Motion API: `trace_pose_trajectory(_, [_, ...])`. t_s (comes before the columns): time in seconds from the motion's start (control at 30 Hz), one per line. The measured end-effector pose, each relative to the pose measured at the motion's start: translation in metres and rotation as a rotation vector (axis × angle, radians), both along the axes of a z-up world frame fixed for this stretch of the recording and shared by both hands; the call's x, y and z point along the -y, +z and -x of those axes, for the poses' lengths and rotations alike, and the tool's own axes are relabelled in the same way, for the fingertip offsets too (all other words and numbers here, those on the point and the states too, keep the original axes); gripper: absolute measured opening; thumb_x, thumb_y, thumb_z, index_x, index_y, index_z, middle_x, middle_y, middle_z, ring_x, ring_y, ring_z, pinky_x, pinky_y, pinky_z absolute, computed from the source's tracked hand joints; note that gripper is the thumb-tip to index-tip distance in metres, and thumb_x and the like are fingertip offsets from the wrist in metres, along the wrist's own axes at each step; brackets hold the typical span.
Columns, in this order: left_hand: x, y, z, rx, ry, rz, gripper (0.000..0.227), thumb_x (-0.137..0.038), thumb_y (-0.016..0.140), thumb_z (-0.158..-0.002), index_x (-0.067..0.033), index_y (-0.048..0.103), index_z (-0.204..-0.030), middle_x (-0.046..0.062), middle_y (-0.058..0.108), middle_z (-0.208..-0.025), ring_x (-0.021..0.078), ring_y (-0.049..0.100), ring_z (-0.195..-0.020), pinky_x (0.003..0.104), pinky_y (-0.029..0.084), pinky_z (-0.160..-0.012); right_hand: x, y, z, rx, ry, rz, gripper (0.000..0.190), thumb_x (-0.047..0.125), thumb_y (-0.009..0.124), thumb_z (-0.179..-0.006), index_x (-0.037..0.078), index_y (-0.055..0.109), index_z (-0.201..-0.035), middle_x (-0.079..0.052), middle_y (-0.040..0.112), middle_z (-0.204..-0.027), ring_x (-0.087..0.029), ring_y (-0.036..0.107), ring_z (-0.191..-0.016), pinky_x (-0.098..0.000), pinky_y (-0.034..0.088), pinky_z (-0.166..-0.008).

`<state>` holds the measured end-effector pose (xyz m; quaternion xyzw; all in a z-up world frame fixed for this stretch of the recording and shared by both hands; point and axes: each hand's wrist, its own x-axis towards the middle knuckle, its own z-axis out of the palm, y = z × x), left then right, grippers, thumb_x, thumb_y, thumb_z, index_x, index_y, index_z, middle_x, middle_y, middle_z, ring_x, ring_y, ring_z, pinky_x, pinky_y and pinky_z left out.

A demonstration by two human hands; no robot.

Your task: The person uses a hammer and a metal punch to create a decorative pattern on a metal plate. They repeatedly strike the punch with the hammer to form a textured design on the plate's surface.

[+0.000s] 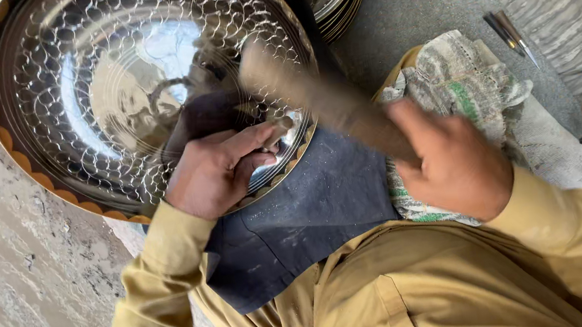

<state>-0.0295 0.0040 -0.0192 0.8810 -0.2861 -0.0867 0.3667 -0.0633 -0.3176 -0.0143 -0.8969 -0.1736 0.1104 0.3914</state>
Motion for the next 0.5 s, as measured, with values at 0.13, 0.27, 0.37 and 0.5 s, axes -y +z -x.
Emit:
trace_pose_trajectory(0.13, [0.005, 0.009, -0.027, 0.04, -0.267, -0.027, 0.044, -0.003, 0.076, -0.083, -0.0044, 0.07, -0.127, 0.015, 0.077, -0.107, 0.0309, 0.076, -0.09, 0.04, 0.06, -0.077, -0.025, -0.036, 0.041, 0.19, -0.312, -0.174, 0.043, 0.006, 0.075, -0.087, 0.003, 0.052, -0.123, -0.02, 0.069, -0.084, -0.039, 0.073, -0.075, -0.047, 0.055, -0.064])
trace_pose_trajectory(0.27, [0.011, 0.01, -0.031, -0.047, -0.398, -0.083, 0.043, -0.005, 0.076, -0.082, -0.0062, 0.071, -0.124, 0.014, 0.077, -0.106, 0.0297, 0.075, -0.091, 0.042, 0.059, -0.077, -0.034, -0.062, 0.054, 0.251, -0.249, -0.131, 0.044, 0.005, 0.074, -0.085, 0.001, 0.055, -0.125, -0.024, 0.07, -0.095, -0.041, 0.072, -0.076, -0.0471, 0.056, -0.065])
trace_pose_trajectory(0.37, [0.012, 0.006, -0.032, -0.146, -0.409, -0.289, 0.043, -0.007, 0.076, -0.082, -0.0187, 0.075, -0.123, 0.009, 0.078, -0.104, 0.0285, 0.075, -0.085, 0.043, 0.058, -0.074, -0.037, -0.075, 0.056, 0.343, -0.276, -0.181, 0.042, 0.007, 0.074, -0.087, 0.0, 0.055, -0.123, -0.023, 0.07, -0.093, -0.042, 0.072, -0.08, -0.0469, 0.056, -0.067])
trace_pose_trajectory(0.5, [0.01, 0.001, -0.036, -0.074, -0.467, -0.267, 0.039, -0.005, 0.069, -0.084, -0.018, 0.074, -0.121, 0.008, 0.077, -0.109, 0.0229, 0.076, -0.092, 0.039, 0.061, -0.08, -0.042, -0.087, 0.054, 0.408, -0.228, -0.128, 0.04, 0.006, 0.074, -0.086, 0.0, 0.057, -0.122, -0.022, 0.07, -0.093, -0.041, 0.071, -0.078, -0.0477, 0.057, -0.068])
